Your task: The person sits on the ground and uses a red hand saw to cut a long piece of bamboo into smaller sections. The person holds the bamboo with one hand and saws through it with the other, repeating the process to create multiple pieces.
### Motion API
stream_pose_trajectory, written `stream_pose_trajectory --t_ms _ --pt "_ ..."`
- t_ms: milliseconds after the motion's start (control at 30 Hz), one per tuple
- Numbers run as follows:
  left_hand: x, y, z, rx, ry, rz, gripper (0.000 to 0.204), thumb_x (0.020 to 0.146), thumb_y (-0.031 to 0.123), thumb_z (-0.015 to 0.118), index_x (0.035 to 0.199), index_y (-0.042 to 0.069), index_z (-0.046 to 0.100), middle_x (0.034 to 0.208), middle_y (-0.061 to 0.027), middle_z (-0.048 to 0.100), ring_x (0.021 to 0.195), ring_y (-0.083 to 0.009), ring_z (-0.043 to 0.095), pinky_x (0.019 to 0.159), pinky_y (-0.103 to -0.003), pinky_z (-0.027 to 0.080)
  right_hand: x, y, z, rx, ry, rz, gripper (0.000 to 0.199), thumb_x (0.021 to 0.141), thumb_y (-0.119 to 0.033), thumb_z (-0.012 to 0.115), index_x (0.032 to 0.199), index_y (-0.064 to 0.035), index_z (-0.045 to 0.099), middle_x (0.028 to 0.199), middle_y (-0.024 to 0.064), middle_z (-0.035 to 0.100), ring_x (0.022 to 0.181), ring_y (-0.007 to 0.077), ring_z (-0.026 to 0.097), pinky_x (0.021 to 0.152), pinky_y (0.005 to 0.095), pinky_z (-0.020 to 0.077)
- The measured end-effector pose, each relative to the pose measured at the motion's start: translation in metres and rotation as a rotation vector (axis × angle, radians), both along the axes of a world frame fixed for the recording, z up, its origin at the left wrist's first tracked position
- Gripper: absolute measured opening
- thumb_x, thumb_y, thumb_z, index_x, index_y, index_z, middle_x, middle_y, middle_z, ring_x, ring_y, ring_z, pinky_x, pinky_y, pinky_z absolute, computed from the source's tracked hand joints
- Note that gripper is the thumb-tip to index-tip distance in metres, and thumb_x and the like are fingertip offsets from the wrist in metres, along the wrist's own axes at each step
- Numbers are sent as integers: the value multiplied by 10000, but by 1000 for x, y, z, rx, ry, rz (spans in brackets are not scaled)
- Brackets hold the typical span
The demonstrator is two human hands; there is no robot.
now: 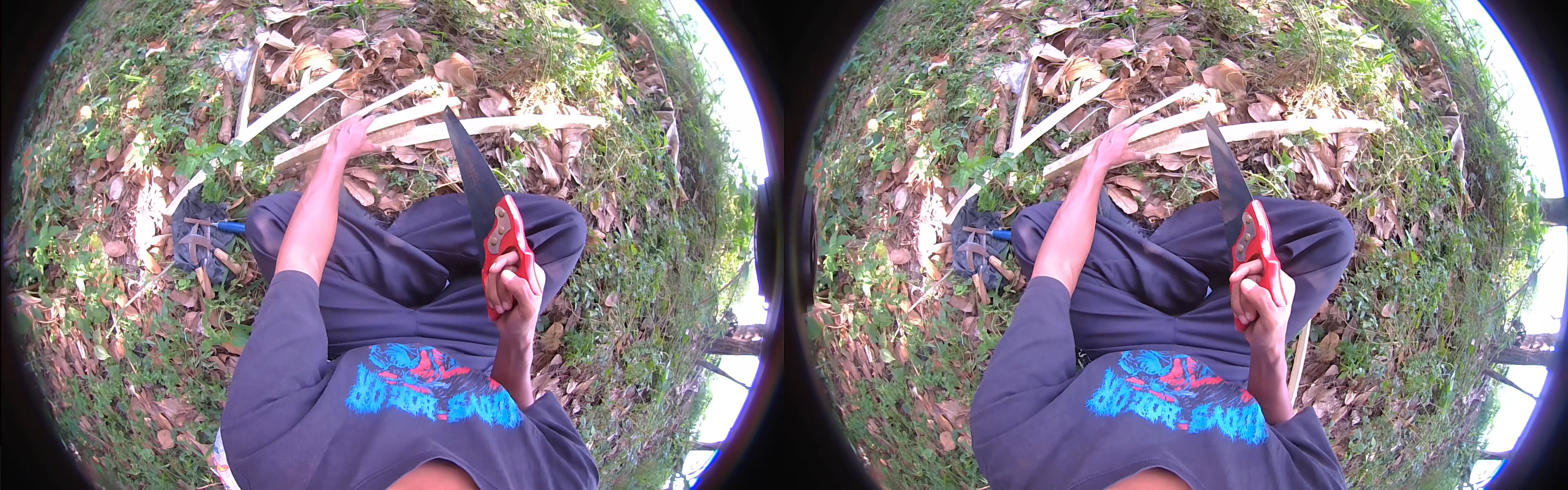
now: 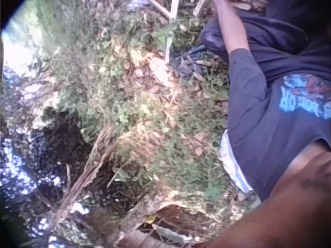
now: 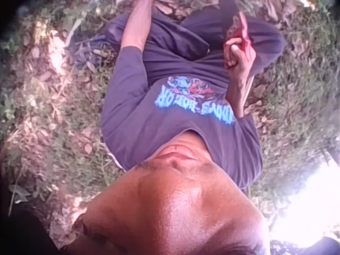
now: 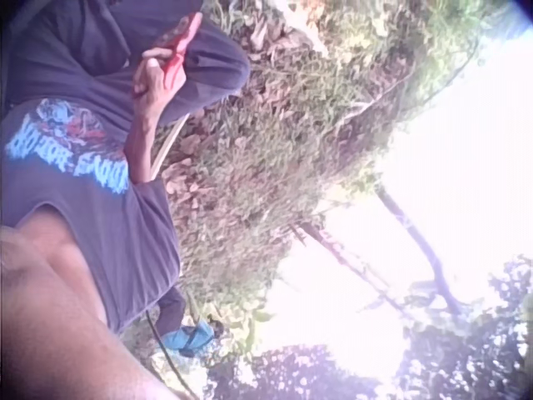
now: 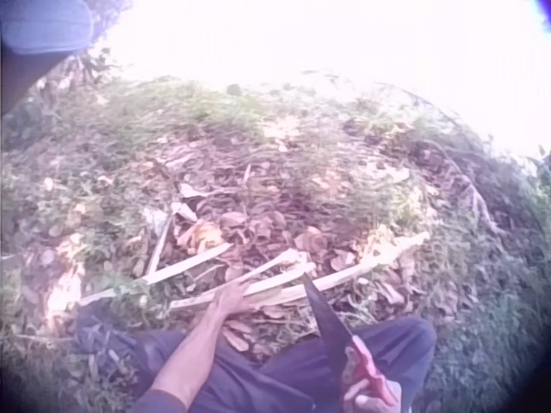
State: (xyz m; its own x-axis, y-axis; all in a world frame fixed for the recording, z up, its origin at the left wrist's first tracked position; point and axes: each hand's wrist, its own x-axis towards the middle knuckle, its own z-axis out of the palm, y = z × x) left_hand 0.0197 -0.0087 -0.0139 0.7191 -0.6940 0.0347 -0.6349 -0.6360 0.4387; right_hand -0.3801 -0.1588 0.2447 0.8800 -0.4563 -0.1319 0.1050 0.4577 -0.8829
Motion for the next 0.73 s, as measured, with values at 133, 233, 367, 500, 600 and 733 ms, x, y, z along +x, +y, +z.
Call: stream_pose_trajectory --t_ms 133,233,367,500,600,733 --pt "29 7 21 -32 346 197 612 891 587 558 1308 146 631 1256 -243 626 1203 -390 585 1038 -460 450 2 2 0 17 13 -4 211 871 -63 556 920 141 575 471 -14 396 359 62 337 366 224 281" --pt "49 43 3 -150 330 181 533 979 501 390 1106 111 731 1082 -254 687 1088 -414 633 964 -455 475 3 4 0 22 7 42 211 869 -65 552 921 138 579 471 -14 397 359 62 338 365 224 282" --pt "43 36 6 -188 294 164 502 966 476 412 1028 103 742 1014 -263 682 1032 -428 639 934 -463 483 6 8 -4 7 27 62 222 876 -84 533 921 130 573 466 -20 382 354 61 330 358 221 287" --pt "16 22 7 -16 186 228 487 962 507 443 1087 117 707 1044 -249 680 1068 -398 639 946 -475 489 6 13 -5 -16 56 83 239 887 -110 524 923 123 566 460 -26 370 351 58 323 353 216 291" --pt "-2 12 26 134 179 250 565 937 608 487 1212 141 645 1155 -192 684 1128 -355 636 968 -496 495 4 13 -5 15 57 88 233 879 -97 552 929 128 587 471 -15 403 359 58 345 364 217 279" --pt "-11 11 35 170 169 259 665 887 672 523 1194 95 646 1235 -197 653 1165 -340 625 994 -495 480 3 16 -8 -5 56 106 263 886 -144 582 937 113 596 465 -12 412 352 58 345 358 220 289"
